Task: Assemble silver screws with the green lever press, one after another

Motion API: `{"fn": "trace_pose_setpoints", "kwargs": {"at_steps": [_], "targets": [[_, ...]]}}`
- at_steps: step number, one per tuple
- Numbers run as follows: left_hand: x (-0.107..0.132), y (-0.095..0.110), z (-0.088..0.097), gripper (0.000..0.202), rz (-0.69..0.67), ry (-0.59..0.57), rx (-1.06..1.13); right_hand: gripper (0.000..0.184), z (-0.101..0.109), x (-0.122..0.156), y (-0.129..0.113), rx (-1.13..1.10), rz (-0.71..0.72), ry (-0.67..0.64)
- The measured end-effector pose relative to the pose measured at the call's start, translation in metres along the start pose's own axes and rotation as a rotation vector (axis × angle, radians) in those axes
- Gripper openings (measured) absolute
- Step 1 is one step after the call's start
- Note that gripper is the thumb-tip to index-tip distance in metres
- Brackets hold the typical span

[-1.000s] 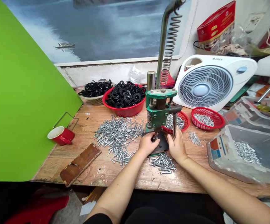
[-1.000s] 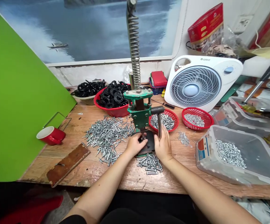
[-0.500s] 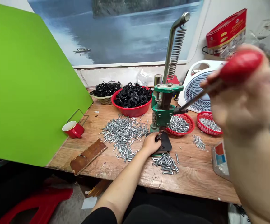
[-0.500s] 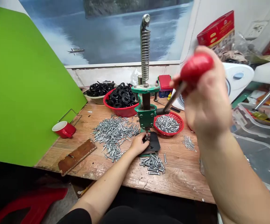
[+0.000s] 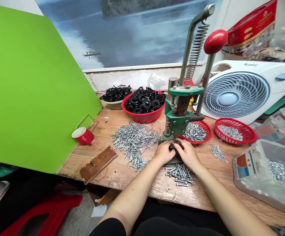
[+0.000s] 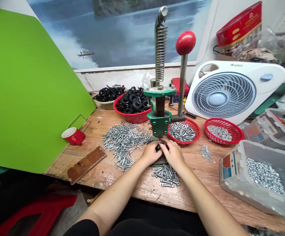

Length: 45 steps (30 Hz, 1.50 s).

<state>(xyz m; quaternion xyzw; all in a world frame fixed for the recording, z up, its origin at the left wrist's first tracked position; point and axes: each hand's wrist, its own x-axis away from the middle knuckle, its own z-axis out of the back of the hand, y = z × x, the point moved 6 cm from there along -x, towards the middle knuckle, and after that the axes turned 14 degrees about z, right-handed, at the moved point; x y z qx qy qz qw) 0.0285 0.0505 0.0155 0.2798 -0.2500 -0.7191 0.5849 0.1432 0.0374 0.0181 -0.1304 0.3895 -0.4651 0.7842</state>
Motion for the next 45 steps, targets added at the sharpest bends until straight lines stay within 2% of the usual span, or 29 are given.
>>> {"fn": "trace_pose_setpoints", "kwargs": {"at_steps": [4,9,17,19,23,24,26,28,30,33,36,38,40,42,45], "targets": [[0.001,0.004,-0.001,0.033,-0.034,0.01,-0.038,0.033,-0.009,-0.015,0.002,0.041,0.034,-0.107],[0.001,0.002,-0.003,0.041,-0.013,-0.001,-0.096,0.035,-0.005,-0.011,0.013,-0.157,-0.087,-0.044],[-0.002,0.002,-0.002,0.042,0.004,-0.114,-0.033,0.04,-0.003,0.002,0.016,-0.45,-0.22,-0.109],[-0.004,0.001,-0.001,0.042,-0.013,-0.171,0.007,0.041,-0.003,0.014,0.01,-0.416,-0.204,-0.202],[-0.007,-0.005,0.0,0.044,-0.052,-0.268,0.059,0.038,-0.005,0.043,-0.006,-0.17,-0.126,-0.449],[-0.008,-0.006,0.0,0.044,-0.051,-0.278,0.066,0.035,-0.003,0.046,-0.009,-0.126,-0.103,-0.464],[-0.009,-0.007,0.0,0.045,-0.045,-0.287,0.074,0.031,0.007,0.04,-0.009,-0.062,-0.056,-0.416],[-0.008,-0.006,-0.002,0.045,-0.037,-0.29,0.074,0.034,0.024,0.021,0.004,0.061,-0.043,-0.302],[-0.007,-0.004,-0.002,0.046,-0.032,-0.29,0.076,0.036,0.043,-0.004,0.032,0.249,-0.107,-0.235],[-0.003,-0.004,0.006,0.053,-0.046,-0.254,0.086,0.038,0.053,-0.041,0.083,0.437,-0.261,-0.362],[0.001,-0.022,0.031,0.047,-0.031,-0.123,0.019,0.045,0.043,-0.063,0.117,0.427,-0.308,-0.516],[0.003,-0.046,0.052,0.035,0.061,-0.009,-0.124,0.044,0.033,-0.068,0.128,0.405,-0.314,-0.562],[0.006,-0.07,0.069,0.029,0.169,0.04,-0.309,0.041,0.026,-0.067,0.134,0.4,-0.331,-0.589],[0.008,-0.087,0.076,0.024,0.217,0.022,-0.448,0.04,0.022,-0.064,0.137,0.4,-0.351,-0.602],[0.007,-0.094,0.076,0.02,0.209,-0.016,-0.533,0.039,0.022,-0.06,0.138,0.397,-0.368,-0.604]]}}
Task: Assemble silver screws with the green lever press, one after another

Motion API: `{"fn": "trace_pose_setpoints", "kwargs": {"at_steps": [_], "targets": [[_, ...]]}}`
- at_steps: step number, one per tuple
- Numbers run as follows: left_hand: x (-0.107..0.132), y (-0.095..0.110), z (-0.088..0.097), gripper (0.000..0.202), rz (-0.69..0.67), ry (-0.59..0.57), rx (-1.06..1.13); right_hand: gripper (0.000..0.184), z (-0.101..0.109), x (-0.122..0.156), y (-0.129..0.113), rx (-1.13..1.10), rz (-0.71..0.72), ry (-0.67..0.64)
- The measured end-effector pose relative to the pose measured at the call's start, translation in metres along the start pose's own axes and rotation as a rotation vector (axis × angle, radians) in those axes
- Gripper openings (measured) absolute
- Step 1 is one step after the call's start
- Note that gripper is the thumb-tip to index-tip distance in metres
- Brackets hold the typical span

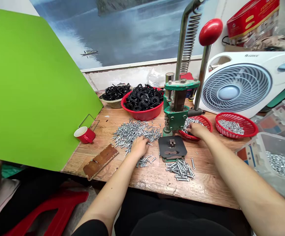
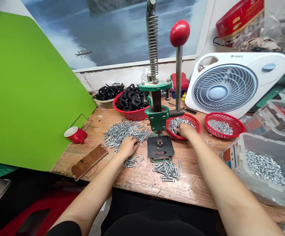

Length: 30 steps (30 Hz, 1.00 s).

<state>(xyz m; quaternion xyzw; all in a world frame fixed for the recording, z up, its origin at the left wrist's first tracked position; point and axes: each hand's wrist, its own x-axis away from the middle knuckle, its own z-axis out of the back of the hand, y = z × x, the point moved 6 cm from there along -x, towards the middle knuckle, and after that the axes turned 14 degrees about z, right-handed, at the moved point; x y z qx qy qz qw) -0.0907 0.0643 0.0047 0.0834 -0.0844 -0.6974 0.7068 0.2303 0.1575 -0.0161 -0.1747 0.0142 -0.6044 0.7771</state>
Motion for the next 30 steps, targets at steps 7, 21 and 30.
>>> {"fn": "trace_pose_setpoints", "kwargs": {"at_steps": [7,21,30], "targets": [[0.005,0.007,0.004,0.015,0.033,0.01,0.194,0.038,0.003,0.003,0.001,0.02,-0.04,0.027],[0.032,0.039,-0.039,0.04,0.267,-0.341,1.411,0.039,0.026,0.069,-0.045,-0.218,0.197,0.647],[0.036,0.059,-0.045,0.039,0.364,-0.447,1.502,0.029,-0.02,0.108,-0.104,-0.436,0.476,0.517]]}}
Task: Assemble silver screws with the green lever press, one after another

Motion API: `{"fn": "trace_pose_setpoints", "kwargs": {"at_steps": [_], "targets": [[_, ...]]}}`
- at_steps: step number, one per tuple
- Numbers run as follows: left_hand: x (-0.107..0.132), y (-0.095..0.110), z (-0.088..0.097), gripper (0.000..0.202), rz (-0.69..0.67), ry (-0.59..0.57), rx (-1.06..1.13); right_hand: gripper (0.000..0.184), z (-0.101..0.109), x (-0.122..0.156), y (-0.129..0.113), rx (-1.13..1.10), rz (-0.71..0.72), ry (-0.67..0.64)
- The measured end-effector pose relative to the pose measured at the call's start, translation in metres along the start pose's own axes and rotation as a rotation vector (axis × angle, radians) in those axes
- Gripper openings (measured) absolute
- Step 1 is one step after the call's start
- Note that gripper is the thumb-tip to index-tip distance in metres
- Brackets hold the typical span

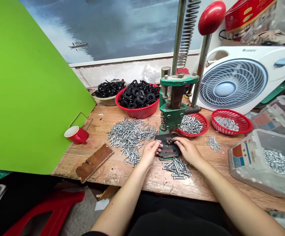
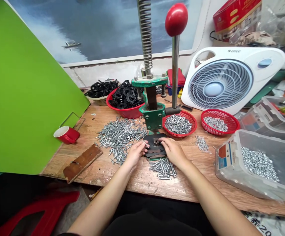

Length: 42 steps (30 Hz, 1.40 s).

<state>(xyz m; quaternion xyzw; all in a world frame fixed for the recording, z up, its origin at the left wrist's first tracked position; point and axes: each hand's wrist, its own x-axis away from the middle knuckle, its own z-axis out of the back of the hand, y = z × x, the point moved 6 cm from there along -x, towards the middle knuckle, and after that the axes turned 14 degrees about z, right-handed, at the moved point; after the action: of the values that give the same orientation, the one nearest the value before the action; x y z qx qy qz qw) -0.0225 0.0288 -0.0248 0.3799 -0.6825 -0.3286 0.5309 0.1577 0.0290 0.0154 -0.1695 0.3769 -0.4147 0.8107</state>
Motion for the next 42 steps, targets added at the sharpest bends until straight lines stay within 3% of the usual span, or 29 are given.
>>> {"fn": "trace_pose_setpoints", "kwargs": {"at_steps": [6,10,17,21,25,32,38,42], "targets": [[0.003,0.003,-0.003,0.039,-0.024,0.001,-0.038,0.024,-0.012,-0.009,-0.009,0.092,0.209,-0.009],[0.003,0.004,-0.003,0.039,-0.012,0.003,-0.059,0.025,-0.018,-0.014,-0.011,0.153,0.298,-0.093],[0.003,0.007,-0.004,0.039,-0.015,0.003,-0.07,0.028,-0.022,-0.017,-0.01,0.249,0.357,-0.218],[0.003,0.008,-0.004,0.039,-0.016,0.006,-0.065,0.032,-0.021,-0.019,-0.009,0.235,0.305,-0.223],[-0.002,0.013,-0.007,0.038,-0.042,-0.003,-0.086,0.044,-0.023,-0.02,-0.003,0.164,0.156,-0.177],[-0.014,0.04,-0.033,0.033,-0.216,-0.045,-0.23,0.046,-0.029,-0.021,0.003,0.113,-0.106,-0.124],[-0.018,0.044,-0.049,0.03,-0.362,-0.094,-0.329,0.044,-0.03,-0.02,0.001,0.129,-0.114,-0.116],[-0.016,0.045,-0.046,0.03,-0.431,-0.005,-0.503,0.043,-0.03,-0.018,0.004,0.142,-0.086,-0.09]]}}
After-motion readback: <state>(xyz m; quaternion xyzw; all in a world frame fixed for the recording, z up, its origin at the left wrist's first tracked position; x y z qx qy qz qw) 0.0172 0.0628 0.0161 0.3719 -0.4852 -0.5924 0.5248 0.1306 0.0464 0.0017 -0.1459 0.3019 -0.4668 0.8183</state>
